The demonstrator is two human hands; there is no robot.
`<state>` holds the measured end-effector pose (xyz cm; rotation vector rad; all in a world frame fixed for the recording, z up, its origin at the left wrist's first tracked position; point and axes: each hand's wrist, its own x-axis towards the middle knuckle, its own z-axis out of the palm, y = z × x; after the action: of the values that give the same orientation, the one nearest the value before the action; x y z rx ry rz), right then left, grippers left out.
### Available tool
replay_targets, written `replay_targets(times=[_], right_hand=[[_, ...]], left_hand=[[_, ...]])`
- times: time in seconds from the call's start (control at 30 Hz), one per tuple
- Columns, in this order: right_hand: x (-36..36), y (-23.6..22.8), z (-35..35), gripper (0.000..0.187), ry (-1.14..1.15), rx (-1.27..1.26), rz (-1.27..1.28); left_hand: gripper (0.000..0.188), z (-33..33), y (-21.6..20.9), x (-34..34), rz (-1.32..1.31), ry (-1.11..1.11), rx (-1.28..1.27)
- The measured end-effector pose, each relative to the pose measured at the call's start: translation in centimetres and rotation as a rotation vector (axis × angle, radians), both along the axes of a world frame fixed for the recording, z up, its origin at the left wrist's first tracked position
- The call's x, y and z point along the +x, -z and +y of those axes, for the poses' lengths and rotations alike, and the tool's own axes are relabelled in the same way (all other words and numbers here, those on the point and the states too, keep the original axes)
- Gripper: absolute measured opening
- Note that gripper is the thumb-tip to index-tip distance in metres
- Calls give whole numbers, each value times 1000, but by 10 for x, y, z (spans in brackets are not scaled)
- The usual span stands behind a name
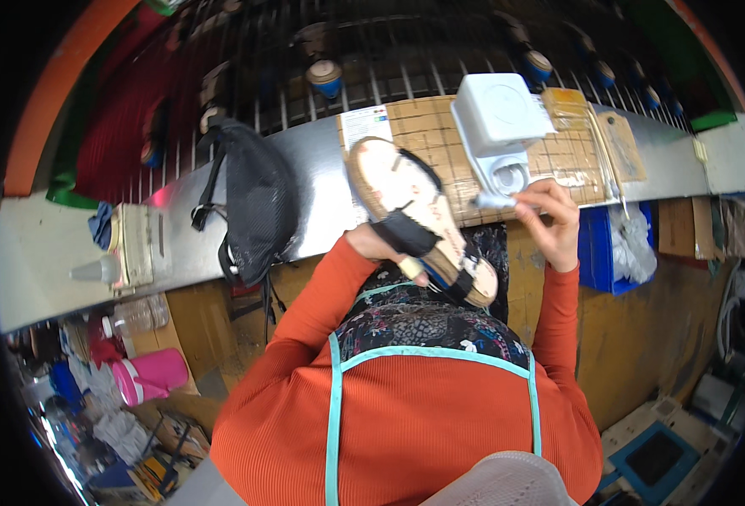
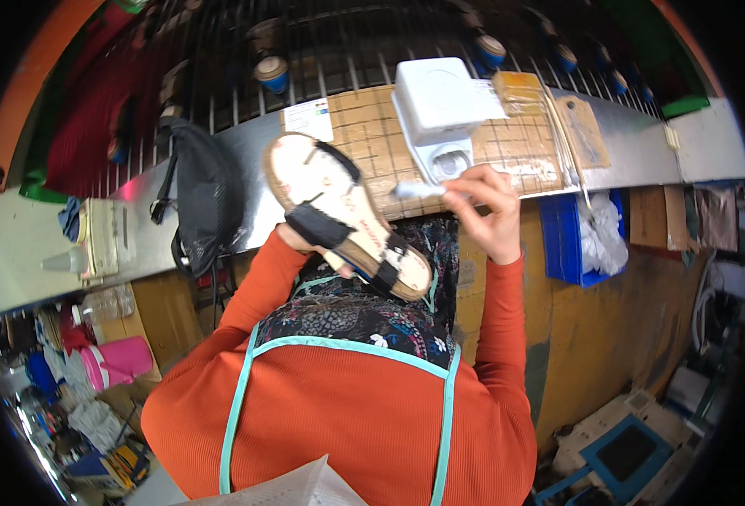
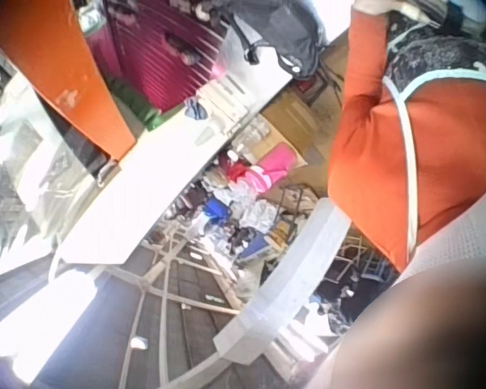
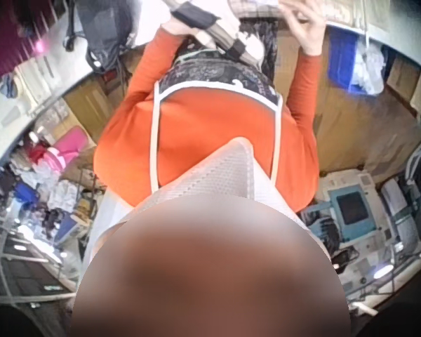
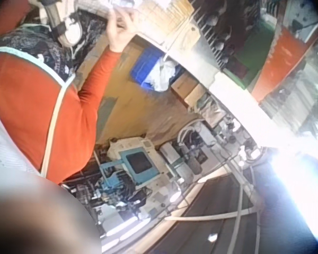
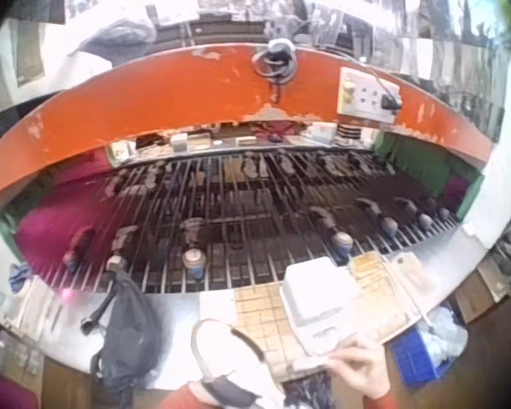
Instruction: The person holds a blue and beige sandal with a black strap and uses a small brush to apply white paint to the strap and sole edges. The person repeatedly dips the brush into a white paint container and continues painting the same sandal throughout the clip.
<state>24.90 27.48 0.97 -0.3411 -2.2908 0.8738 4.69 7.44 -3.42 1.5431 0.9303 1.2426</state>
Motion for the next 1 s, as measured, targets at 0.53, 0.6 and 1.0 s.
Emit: replay_targets(times=[0.53,0.6,1.0], right_hand=[[19,33,20,5,453,666,-278],[23,31,22,7,443,570,-351],[36,46,35,22,260,-971,-331]], left_hand=[[138,-23,-34,-24,-1338,-30,60],[136,-27,-33,-27,-1275,-173,-97],[94,-21,-4,-10,-1015,-713,-192]])
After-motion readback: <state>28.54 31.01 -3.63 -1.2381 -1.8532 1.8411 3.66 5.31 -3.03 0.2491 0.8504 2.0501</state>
